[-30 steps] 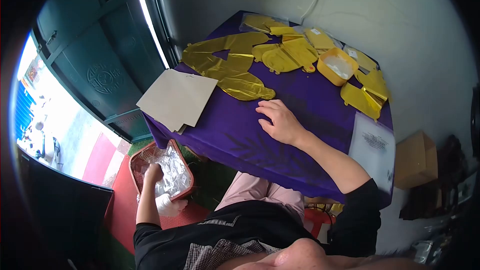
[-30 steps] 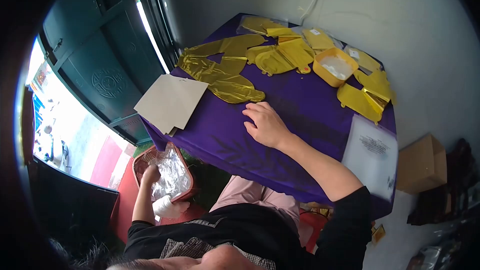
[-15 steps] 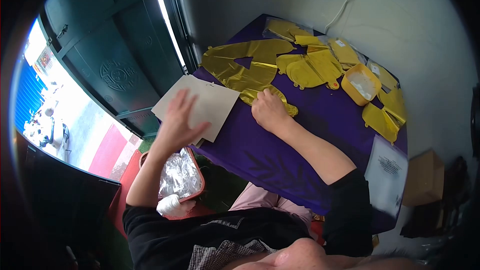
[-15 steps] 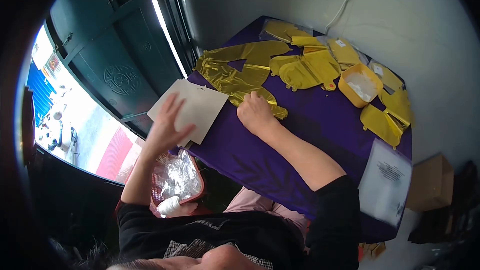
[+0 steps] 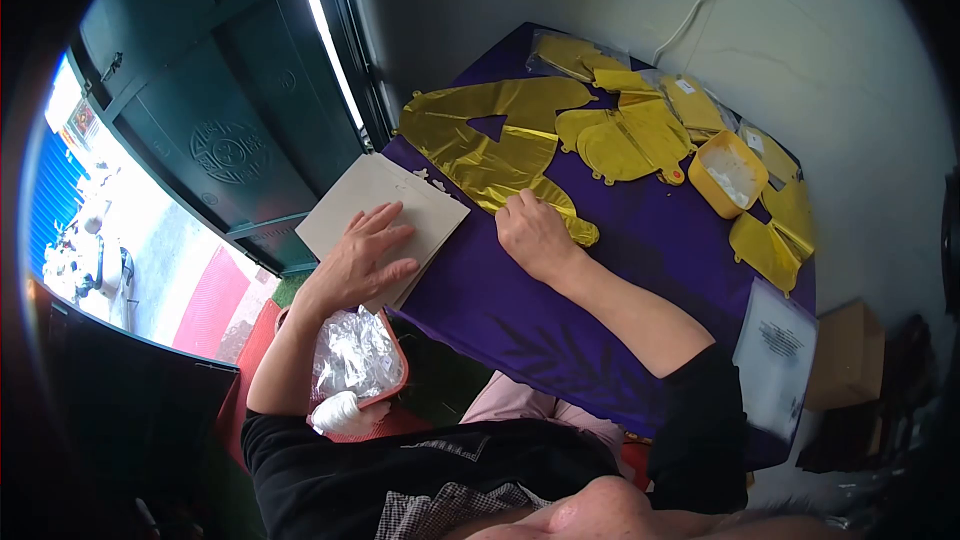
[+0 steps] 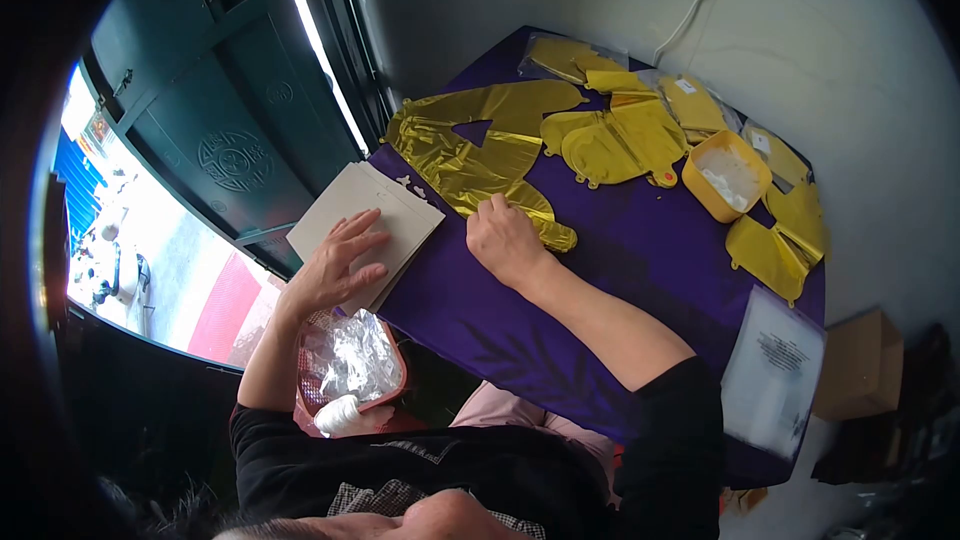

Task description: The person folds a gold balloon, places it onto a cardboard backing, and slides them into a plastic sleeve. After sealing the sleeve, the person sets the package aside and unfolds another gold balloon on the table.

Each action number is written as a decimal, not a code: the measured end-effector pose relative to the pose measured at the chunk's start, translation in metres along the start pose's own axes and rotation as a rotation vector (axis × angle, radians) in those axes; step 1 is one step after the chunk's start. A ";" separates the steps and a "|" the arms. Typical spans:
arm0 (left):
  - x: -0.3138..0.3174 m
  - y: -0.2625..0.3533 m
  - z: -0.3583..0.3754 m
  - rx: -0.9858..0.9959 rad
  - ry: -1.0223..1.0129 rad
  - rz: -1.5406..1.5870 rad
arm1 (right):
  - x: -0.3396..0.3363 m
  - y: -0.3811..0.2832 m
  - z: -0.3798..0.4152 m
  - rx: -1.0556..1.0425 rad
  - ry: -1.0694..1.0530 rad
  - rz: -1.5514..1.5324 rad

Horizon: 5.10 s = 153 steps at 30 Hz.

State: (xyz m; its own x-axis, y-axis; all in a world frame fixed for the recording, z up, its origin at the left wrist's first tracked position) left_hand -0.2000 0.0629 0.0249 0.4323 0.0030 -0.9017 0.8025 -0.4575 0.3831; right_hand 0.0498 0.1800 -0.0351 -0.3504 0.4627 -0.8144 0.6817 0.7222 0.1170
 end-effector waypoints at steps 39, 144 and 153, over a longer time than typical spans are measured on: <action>0.054 0.017 -0.198 0.148 -0.100 -0.477 | -0.051 0.064 -0.070 0.268 0.227 -0.469; 0.082 0.095 -0.178 -0.037 -0.340 0.602 | -0.276 0.085 0.215 1.168 -0.389 -0.399; 0.105 0.104 -0.199 0.082 -0.331 0.446 | -0.223 0.073 0.193 0.756 -0.351 0.029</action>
State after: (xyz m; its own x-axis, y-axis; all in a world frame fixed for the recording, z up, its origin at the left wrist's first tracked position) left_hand 0.0108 0.1921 0.0103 0.5597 -0.4796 -0.6759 0.5314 -0.4181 0.7367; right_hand 0.3020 0.0305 0.0451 -0.1908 0.1981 -0.9614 0.9787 0.1146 -0.1706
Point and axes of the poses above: each hand's wrist, its own z-axis away from the middle knuckle, its own x-axis out of the palm, y = z × x, the point moved 1 cm from there along -z, towards the middle knuckle, and after that the axes turned 11 degrees about x, right-handed, at the moved point
